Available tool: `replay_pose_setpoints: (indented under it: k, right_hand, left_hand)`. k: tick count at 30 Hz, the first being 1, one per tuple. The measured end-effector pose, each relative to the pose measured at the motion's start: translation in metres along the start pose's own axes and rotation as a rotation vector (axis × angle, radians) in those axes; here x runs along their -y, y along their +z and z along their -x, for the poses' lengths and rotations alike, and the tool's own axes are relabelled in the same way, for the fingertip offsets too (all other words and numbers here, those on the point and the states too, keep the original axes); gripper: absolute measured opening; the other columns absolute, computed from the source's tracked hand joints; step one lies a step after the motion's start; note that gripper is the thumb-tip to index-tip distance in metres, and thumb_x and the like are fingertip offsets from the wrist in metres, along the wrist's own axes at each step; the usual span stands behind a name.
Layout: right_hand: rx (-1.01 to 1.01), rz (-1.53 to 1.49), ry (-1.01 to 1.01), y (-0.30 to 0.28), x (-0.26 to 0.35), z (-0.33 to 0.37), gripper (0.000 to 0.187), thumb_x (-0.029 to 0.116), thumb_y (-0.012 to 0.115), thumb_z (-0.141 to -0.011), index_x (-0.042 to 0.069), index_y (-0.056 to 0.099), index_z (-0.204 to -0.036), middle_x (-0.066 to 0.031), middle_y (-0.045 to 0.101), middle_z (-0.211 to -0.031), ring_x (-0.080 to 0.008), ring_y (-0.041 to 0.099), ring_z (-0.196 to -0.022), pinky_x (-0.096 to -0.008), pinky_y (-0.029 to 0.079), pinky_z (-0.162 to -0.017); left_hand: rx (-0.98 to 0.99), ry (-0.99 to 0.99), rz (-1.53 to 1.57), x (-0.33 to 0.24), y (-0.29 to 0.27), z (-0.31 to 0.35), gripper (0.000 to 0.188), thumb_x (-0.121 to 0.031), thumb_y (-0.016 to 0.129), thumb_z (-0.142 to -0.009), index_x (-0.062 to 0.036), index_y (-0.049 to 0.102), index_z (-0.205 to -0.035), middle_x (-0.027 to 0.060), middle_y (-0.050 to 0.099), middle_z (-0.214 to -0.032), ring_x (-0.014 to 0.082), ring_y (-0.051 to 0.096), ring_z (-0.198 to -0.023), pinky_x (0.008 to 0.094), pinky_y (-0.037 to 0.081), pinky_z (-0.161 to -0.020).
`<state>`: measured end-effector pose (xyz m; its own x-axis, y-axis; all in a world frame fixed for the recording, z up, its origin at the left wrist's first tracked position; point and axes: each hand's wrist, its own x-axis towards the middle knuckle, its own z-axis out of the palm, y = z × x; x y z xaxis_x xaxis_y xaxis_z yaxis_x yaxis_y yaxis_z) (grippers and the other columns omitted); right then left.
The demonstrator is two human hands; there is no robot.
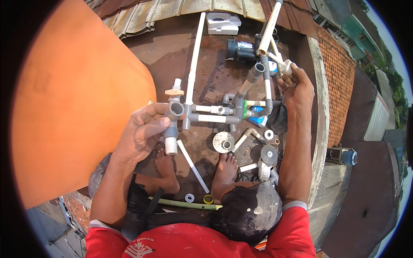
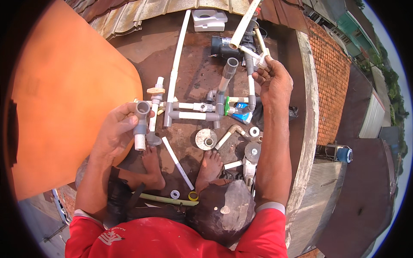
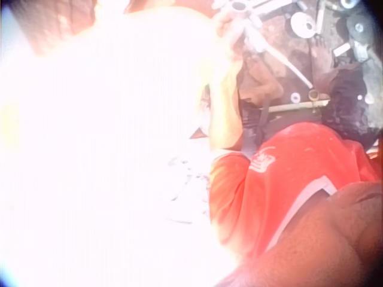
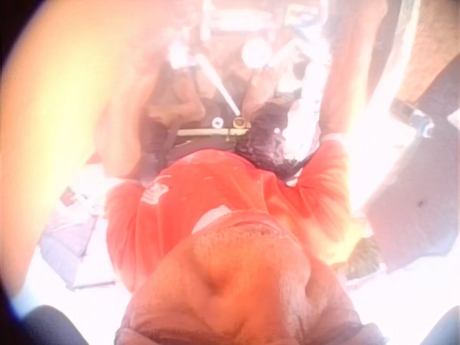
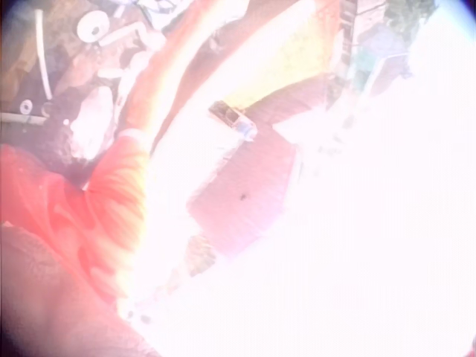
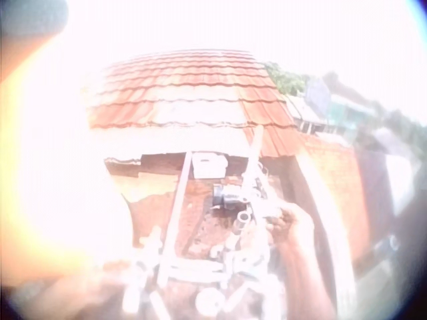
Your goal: The person assembles white PVC pipes and fittings on a rooftop next to an orange water tank. They cut pipe segments with a handheld saw, apply solvent cement, and connect elbows and tees to build a plumbing manifold.
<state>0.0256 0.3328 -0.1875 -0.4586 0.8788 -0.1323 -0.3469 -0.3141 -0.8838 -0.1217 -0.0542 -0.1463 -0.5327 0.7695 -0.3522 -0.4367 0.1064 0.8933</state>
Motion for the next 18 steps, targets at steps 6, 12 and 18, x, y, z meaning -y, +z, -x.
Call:
replay_pose_setpoints:
  k: [6,12,18]
  right_hand:
    - [0.106,0.509,-0.448,0.022,0.050,0.016,0.031,0.017,0.076,-0.100,-0.007,0.076,-0.120,-0.0131,0.076,-0.098,-0.0178,0.074,-0.081,-0.0315,0.064,-0.070]
    - [0.430,1.605,-1.074,0.108,0.105,0.008,0.034,0.026,0.080,-0.093,0.003,0.083,-0.119,-0.0138,0.081,-0.100,-0.0205,0.076,-0.080,-0.0375,0.062,-0.072]
    - [0.803,2.107,-0.883,0.180,0.091,-0.040,0.031,0.022,0.077,-0.089,0.002,0.085,-0.112,-0.0176,0.082,-0.097,-0.0252,0.077,-0.076,-0.0419,0.061,-0.071]
  left_hand:
    - [0.014,0.018,0.031,-0.002,-0.003,0.005,0.047,-0.025,0.079,-0.095,0.0035,0.068,-0.130,0.0120,0.072,-0.123,0.0181,0.069,-0.104,0.0371,0.059,-0.095]
    - [0.075,0.057,0.040,-0.012,0.005,0.011,0.039,-0.019,0.076,-0.098,0.0030,0.070,-0.129,0.0065,0.074,-0.114,0.0121,0.066,-0.097,0.0280,0.056,-0.086]
    - [0.027,0.075,-0.059,-0.023,0.005,0.017,0.037,-0.017,0.076,-0.100,0.0053,0.072,-0.129,0.0035,0.074,-0.109,0.0084,0.065,-0.094,0.0264,0.054,-0.083]
